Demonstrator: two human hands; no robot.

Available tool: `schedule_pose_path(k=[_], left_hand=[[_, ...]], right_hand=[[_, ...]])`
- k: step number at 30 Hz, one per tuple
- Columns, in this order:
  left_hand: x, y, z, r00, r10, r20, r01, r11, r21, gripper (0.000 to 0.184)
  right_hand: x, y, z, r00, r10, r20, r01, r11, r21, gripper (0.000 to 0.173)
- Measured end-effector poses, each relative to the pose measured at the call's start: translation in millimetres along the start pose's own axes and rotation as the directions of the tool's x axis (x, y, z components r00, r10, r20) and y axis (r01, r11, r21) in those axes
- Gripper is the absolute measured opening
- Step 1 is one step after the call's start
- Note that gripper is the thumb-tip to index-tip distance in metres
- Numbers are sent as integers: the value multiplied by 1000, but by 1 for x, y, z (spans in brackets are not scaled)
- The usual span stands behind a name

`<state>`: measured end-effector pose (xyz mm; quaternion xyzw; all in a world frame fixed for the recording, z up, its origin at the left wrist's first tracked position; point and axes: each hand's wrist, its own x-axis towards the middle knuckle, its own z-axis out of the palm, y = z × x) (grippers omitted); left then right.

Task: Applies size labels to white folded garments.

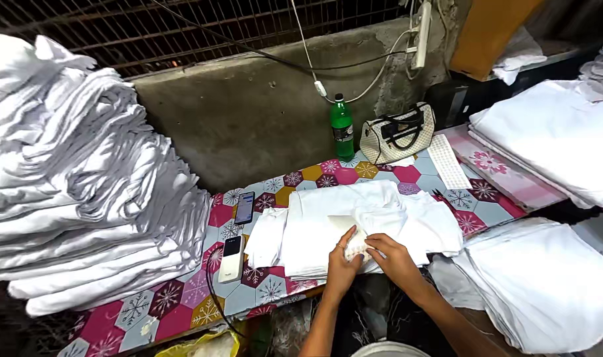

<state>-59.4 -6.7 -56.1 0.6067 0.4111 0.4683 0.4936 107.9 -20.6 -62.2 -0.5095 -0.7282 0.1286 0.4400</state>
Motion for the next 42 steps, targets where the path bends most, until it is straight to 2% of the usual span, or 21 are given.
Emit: schedule_pose_path(k=[4, 8, 15, 19, 21, 23, 25, 26, 28, 30, 32, 33, 36, 39, 42], left_hand=[[0, 0, -3, 999, 21, 36, -22, 999, 26, 61], [0, 2, -2, 998, -7, 70, 6, 1000, 12, 62], [2, 2, 4, 989, -7, 147, -4, 997, 77, 59], [5, 1, 10, 987, 6, 163, -20, 996, 85, 55], [6, 3, 12, 985, 36, 171, -67, 982, 176, 49], [7, 3, 14, 978, 159, 134, -201, 890, 409, 42], [11, 3, 19, 926, 374, 52, -305, 659, 687, 36], [15, 5, 23, 895, 445, 35, -308, 557, 771, 33], [23, 6, 36, 864, 497, 85, -340, 450, 826, 31], [25, -1, 59, 870, 429, 245, -438, 443, 782, 25], [25, -15, 84, 858, 196, 474, -504, 495, 707, 20], [26, -26, 94, 824, 84, 560, -520, 504, 690, 21], [26, -58, 110, 761, -61, 646, -557, 448, 699, 22], [32, -56, 109, 754, -156, 638, -514, 466, 721, 24], [41, -43, 101, 755, -238, 611, -404, 566, 719, 23]], right_hand=[[1, 4, -1, 998, -59, 22, 59, 998, -32, 16], [0, 10, -11, 990, -86, 111, 90, 996, -26, 17], [-1, 15, -25, 993, -71, 89, 74, 997, -21, 16], [-4, 22, -28, 999, -14, 42, 14, 1000, 2, 16], [-4, 23, -33, 997, 78, 20, -80, 994, 80, 16], [-4, 24, -45, 974, 227, -20, -218, 954, 206, 16], [-9, 30, -62, 920, 388, -57, -348, 873, 342, 16], [-14, 35, -70, 886, 458, -77, -391, 826, 405, 16], [-26, 49, -84, 811, 574, -108, -451, 733, 510, 15], [-42, 62, -94, 741, 661, -117, -493, 654, 574, 14], [-59, 71, -98, 686, 720, -107, -535, 598, 597, 15], [-67, 75, -99, 664, 741, -103, -555, 580, 596, 15], [-91, 79, -97, 625, 773, -106, -593, 559, 579, 15], [-108, 78, -91, 647, 757, -92, -613, 588, 528, 15], [-118, 75, -70, 777, 629, -38, -582, 739, 341, 16]])
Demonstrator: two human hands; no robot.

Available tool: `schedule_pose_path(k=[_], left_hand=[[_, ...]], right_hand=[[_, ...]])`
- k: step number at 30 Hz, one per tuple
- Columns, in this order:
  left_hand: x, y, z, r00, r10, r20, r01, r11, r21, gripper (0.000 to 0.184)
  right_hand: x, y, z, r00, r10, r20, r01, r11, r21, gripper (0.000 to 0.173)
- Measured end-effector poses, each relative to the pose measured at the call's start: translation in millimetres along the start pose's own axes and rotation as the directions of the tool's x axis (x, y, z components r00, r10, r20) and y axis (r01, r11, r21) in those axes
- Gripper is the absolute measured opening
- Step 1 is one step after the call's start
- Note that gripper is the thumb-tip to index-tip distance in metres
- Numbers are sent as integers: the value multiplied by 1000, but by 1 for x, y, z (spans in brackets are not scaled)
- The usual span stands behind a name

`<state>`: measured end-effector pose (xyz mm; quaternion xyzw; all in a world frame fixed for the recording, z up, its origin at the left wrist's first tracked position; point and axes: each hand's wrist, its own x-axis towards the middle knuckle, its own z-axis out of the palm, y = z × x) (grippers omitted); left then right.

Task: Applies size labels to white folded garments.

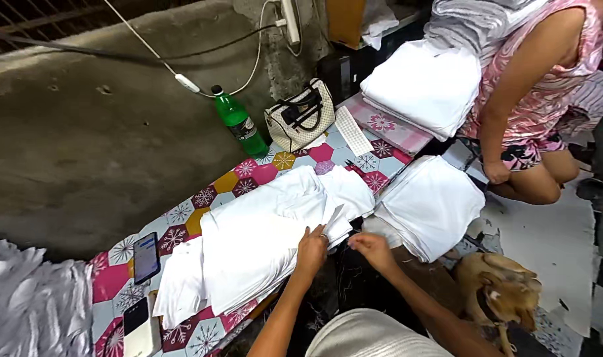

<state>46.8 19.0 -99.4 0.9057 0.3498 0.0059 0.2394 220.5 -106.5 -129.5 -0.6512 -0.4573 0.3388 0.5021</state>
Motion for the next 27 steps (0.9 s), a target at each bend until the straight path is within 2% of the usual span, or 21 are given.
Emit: schedule_pose_path(k=[2, 4, 6, 8, 11, 14, 16, 19, 21, 24, 27], left_hand=[[2, 1, -10, 999, -49, 24, 49, 998, -27, 24], [2, 5, -17, 991, -125, 46, 127, 991, -52, 27], [1, 8, -17, 988, -153, -26, 151, 987, -51, 27], [-2, 10, -14, 983, -145, -116, 141, 989, -38, 26], [-5, 5, -4, 969, -102, -224, 101, 995, -17, 24], [-3, 5, 0, 967, -87, -239, 86, 996, -14, 23], [-3, 5, -1, 967, -87, -241, 82, 996, -29, 22], [-3, 3, -2, 968, -91, -234, 84, 996, -42, 22], [-3, 3, -3, 970, -93, -226, 83, 995, -54, 22], [-5, -2, -3, 966, -74, -247, 47, 992, -114, 22], [-12, -10, -9, 918, -72, -389, -31, 967, -253, 26]], right_hand=[[-2, 3, 23, 980, -188, 64, 195, 972, -133, 15], [2, 7, 46, 925, -374, 71, 381, 906, -186, 14], [15, 14, 59, 853, -522, 17, 504, 814, -290, 15], [30, 20, 61, 812, -583, -26, 510, 730, -455, 15], [46, 31, 56, 801, -597, -41, 443, 638, -629, 14], [48, 48, 58, 801, -598, 10, 444, 584, -679, 13], [43, 52, 59, 816, -577, 36, 445, 587, -677, 15], [32, 47, 52, 892, -450, 30, 386, 727, -567, 14], [26, 45, 45, 925, -371, -77, 293, 828, -477, 12], [33, 42, 34, 935, -286, -211, 143, 845, -515, 26], [49, 18, 22, 987, -80, -136, 16, 908, -419, 26]])
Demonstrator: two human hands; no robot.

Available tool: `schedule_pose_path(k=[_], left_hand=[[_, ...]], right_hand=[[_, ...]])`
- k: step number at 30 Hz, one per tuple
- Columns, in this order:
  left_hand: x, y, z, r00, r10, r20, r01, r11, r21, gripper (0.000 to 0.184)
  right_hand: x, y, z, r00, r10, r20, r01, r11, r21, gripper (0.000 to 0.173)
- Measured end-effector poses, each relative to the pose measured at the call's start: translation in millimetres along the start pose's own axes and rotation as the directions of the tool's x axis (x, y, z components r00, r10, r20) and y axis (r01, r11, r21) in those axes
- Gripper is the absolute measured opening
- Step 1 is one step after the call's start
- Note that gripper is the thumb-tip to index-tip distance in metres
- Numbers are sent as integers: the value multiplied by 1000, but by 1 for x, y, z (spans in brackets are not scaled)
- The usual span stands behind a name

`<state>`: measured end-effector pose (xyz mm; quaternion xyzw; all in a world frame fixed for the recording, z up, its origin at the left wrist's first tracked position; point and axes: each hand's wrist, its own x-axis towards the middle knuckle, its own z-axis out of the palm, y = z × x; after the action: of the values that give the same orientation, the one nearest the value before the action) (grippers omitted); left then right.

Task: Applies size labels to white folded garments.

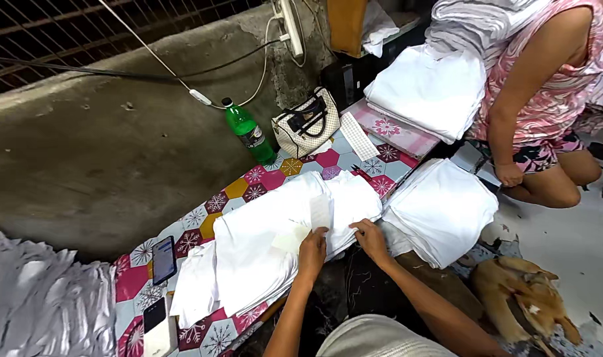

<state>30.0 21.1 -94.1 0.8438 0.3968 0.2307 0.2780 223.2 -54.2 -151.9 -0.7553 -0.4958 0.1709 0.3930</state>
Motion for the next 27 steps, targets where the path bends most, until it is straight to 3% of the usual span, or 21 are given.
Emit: schedule_pose_path(k=[3, 6, 9, 11, 13, 14, 16, 18, 19, 21, 23, 27], left_hand=[[-4, 0, -29, 978, -57, -201, 15, 979, -202, 41], [-15, 3, -61, 946, -197, -256, 96, 928, -359, 66], [-25, 8, -80, 931, -275, -240, 124, 858, -499, 89], [-32, 9, -85, 921, -293, -256, 104, 818, -566, 103], [-41, 11, -84, 886, -366, -285, 78, 723, -687, 108], [-46, 11, -82, 871, -407, -273, 75, 661, -746, 102], [-57, 7, -80, 863, -466, -197, 141, 595, -791, 62], [-63, 3, -76, 861, -480, -169, 187, 608, -772, 23], [-64, 1, -74, 862, -474, -179, 193, 633, -750, 13], [-63, -1, -73, 862, -462, -208, 198, 685, -701, 8], [-61, 0, -73, 871, -438, -224, 198, 730, -655, 13], [-60, 5, -69, 906, -343, -247, 157, 817, -555, 18]], right_hand=[[21, -40, -16, 997, 33, 68, -52, 956, 289, 22], [30, -84, -14, 978, -107, 177, -37, 752, 659, 31], [26, -120, -7, 918, -226, 326, -87, 688, 721, 48], [20, -136, 1, 899, -239, 367, -127, 660, 741, 43], [17, -142, 7, 925, -213, 314, -102, 659, 746, 35], [16, -144, 8, 939, -193, 284, -93, 653, 751, 33], [15, -146, 7, 958, -155, 243, -89, 644, 760, 33], [13, -144, 8, 965, -147, 219, -56, 698, 714, 33], [10, -143, 9, 967, -180, 178, 23, 762, 647, 33], [3, -142, 13, 933, -360, 15, 314, 834, 454, 28], [-3, -148, 14, 851, -521, -73, 511, 786, 348, 19], [-6, -150, 21, 741, -670, -46, 651, 701, 291, 16]])
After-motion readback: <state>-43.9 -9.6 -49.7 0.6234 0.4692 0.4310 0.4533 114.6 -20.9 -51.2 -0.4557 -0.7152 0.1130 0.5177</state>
